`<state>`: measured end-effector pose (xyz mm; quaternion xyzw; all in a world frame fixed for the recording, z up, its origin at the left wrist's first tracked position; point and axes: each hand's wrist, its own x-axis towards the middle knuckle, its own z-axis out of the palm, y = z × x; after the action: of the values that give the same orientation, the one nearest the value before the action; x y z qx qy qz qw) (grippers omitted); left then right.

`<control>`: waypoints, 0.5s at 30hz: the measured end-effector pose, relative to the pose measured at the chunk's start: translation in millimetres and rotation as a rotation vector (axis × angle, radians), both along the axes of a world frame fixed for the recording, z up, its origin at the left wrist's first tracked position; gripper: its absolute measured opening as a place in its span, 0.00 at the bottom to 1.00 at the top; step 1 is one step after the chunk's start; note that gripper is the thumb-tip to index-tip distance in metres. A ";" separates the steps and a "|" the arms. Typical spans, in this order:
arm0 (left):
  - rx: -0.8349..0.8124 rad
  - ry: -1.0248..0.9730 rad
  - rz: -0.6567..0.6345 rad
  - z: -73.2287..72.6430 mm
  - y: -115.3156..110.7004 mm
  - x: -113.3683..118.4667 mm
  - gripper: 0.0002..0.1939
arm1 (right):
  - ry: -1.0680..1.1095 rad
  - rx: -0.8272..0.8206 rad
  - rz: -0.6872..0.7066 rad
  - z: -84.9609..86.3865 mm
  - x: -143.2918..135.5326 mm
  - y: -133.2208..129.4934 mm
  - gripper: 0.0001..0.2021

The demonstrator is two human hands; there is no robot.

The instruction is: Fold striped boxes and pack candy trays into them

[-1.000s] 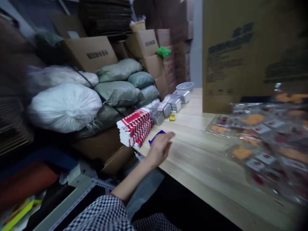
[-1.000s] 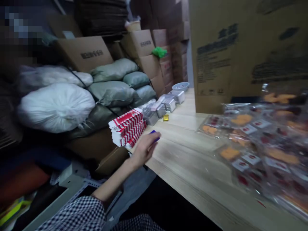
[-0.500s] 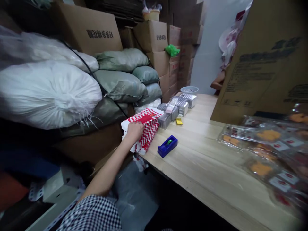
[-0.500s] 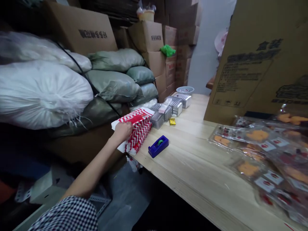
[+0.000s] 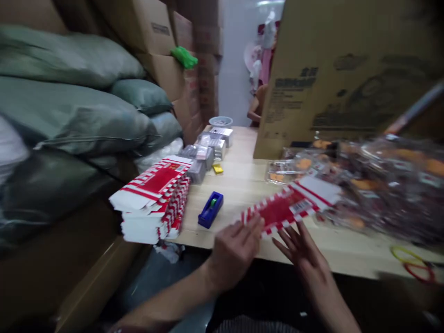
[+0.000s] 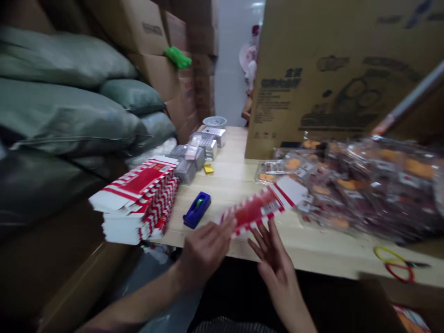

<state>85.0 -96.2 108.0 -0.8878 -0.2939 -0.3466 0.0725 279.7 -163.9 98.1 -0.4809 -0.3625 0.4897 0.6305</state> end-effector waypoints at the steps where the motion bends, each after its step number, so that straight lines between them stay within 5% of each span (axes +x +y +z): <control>1: -0.058 -0.007 -0.068 -11.2 -9.1 16.1 0.26 | -0.006 -0.048 -0.102 -3.5 -5.6 5.6 0.28; 3: -0.225 -0.034 -0.173 -25.9 -20.6 34.4 0.25 | 0.008 -0.118 -0.327 -9.4 -7.7 13.9 0.20; 5: -0.406 -0.150 -0.225 -30.6 -19.6 37.3 0.31 | 0.071 -0.139 -0.386 -13.1 1.9 13.7 0.18; 9: -0.724 -0.510 -0.060 -37.2 0.9 32.9 0.36 | 0.155 -0.175 -0.145 -14.7 28.1 -5.3 0.23; 15: -1.217 -0.679 -0.122 -85.1 -16.1 59.3 0.37 | 0.070 -0.236 -0.060 -26.6 21.9 -13.9 0.29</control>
<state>144.3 -112.3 22.9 -0.6281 -0.3920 -0.3819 -0.5532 301.6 -177.9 71.5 -0.5451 -0.2655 0.5263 0.5961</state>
